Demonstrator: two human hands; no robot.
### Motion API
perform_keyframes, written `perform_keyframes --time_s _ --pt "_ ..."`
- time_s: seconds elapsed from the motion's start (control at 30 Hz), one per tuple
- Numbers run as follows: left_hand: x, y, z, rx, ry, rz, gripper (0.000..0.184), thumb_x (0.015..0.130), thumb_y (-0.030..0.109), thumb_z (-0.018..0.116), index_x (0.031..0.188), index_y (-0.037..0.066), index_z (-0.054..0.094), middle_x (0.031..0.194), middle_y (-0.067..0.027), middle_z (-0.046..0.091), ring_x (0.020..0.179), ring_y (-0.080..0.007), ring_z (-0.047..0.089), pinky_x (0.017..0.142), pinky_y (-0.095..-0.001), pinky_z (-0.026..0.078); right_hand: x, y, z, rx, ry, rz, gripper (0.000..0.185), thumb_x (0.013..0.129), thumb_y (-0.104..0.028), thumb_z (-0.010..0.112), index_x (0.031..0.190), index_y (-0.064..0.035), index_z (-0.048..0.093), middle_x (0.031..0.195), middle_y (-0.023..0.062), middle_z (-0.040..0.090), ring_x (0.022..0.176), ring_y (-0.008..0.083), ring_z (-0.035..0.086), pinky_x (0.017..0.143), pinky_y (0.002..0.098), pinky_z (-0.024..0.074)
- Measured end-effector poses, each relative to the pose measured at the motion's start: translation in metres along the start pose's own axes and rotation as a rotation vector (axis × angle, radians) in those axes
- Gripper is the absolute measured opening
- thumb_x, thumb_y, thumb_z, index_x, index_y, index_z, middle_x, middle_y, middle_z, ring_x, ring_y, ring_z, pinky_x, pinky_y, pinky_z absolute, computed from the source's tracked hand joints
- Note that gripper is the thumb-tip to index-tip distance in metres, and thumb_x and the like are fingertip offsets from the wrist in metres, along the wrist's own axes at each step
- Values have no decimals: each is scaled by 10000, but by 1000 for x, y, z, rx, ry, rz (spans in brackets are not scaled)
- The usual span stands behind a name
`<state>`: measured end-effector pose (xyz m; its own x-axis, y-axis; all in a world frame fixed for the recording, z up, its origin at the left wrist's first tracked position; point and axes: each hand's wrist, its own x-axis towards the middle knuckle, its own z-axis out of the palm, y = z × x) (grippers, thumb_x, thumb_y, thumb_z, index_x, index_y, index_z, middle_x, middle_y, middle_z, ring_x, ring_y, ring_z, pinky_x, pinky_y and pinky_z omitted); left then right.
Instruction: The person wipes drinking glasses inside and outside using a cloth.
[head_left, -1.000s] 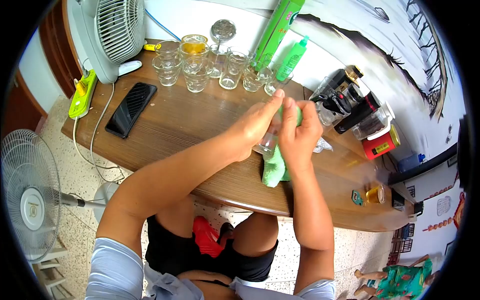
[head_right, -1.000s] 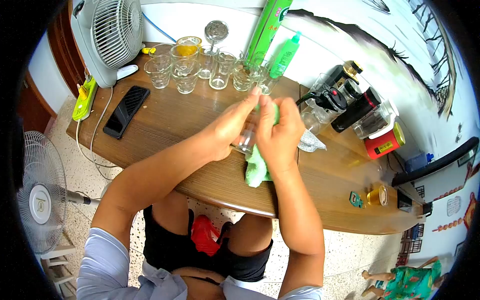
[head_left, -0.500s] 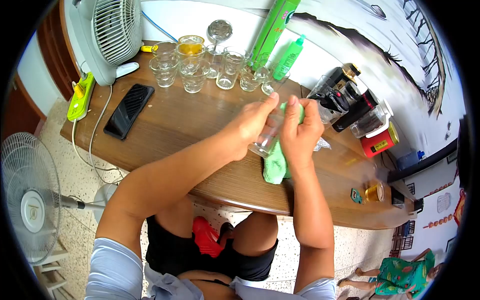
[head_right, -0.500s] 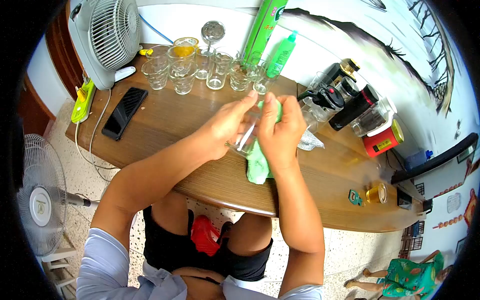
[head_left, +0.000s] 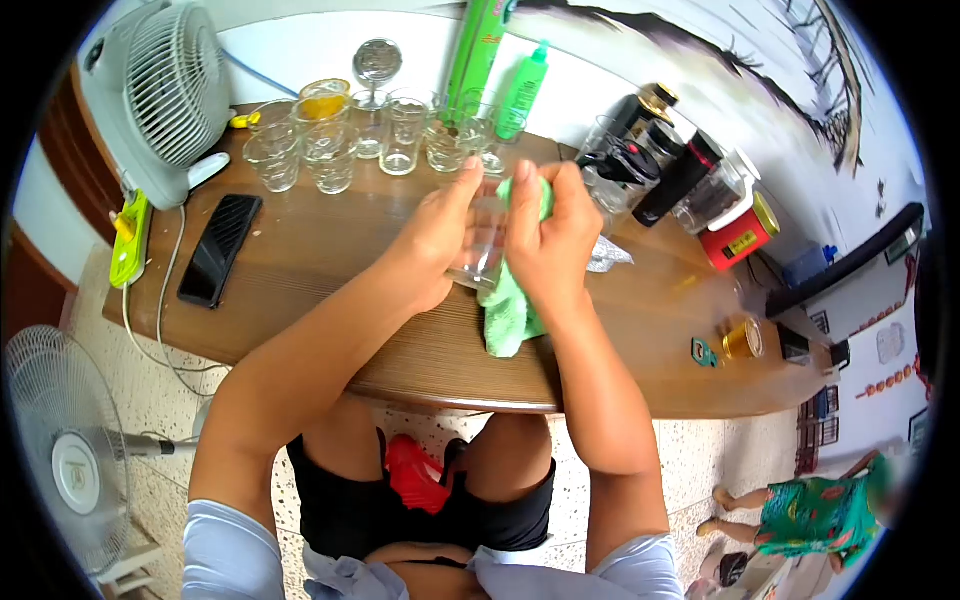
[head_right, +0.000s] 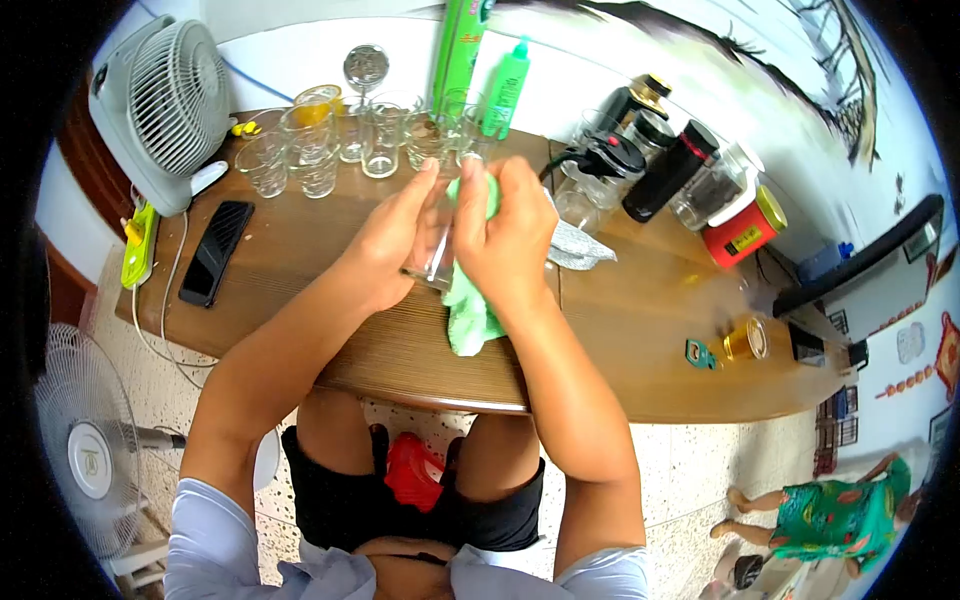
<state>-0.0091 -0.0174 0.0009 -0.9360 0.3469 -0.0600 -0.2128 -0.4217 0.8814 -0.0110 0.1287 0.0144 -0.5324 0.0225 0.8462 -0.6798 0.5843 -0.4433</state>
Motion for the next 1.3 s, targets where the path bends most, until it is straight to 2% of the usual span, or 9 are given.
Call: perform_keyframes --time_s 0.13,0.43,0.67,0.7,0.8,0.83,0.93,1.17,1.3 --pt "-4 -3 12 -87 51 -48 597 1080 632 473 1267 88 633 1116 -69 694 924 -158 683 784 -333 576 -1 5 -2 43 37 69 236 1014 -149 686 859 -10 575 767 183 601 662 393 605 606 447 480" --pt "-1 7 -9 67 316 154 563 1037 552 635 1341 82 578 1072 -29 652 993 -163 639 870 -342 534 -21 -13 12 182 -104 -304 126 941 -109 732 936 -26 637 824 164 638 730 391 649 641 449 523" --pt "-8 6 12 -43 -55 19 377 1104 448 549 1317 150 641 1120 6 678 1015 -127 656 884 -335 541 -3 16 2 144 127 -115 196 940 -132 720 887 -21 567 823 197 605 765 447 625 649 510 508" --pt "6 11 -19 -162 -577 -141 397 1112 454 524 1340 145 627 1177 -6 701 1073 -144 679 932 -338 550 -1 20 -2 140 122 -69 194 937 -136 717 893 -17 570 825 205 610 779 452 625 656 525 499" --pt "0 -4 0 -81 -150 -17 441 1119 474 489 1357 125 612 1216 -19 709 1099 -156 686 962 -347 555 -3 23 1 144 160 -84 182 936 -130 708 904 -13 573 827 203 614 786 451 622 664 529 496" --pt "4 -4 -8 -103 -200 -6 495 1115 495 480 1389 99 593 1281 -56 697 1161 -195 678 1023 -376 544 -7 20 3 171 135 -76 197 926 -166 701 913 -14 577 838 209 617 790 452 622 671 536 493" --pt "0 8 2 -120 125 4 544 1106 541 461 1279 62 653 1142 -72 742 1055 -213 719 918 -387 579 -20 7 11 198 1 -124 219 914 -214 695 908 -25 586 842 201 619 799 435 632 696 530 510" --pt "1 13 2 -90 251 -80 473 1134 453 441 1371 80 610 1267 -60 704 1168 -198 681 1026 -371 549 -23 1 14 216 59 -271 208 928 -188 717 904 -19 598 823 207 627 740 435 626 643 494 519" --pt "17 -9 -26 -63 -52 -27 440 1150 437 409 1327 102 633 1186 -36 726 1075 -158 708 940 -347 576 -2 19 0 131 177 -151 193 943 -162 713 895 -15 598 814 215 628 730 449 628 626 497 509"
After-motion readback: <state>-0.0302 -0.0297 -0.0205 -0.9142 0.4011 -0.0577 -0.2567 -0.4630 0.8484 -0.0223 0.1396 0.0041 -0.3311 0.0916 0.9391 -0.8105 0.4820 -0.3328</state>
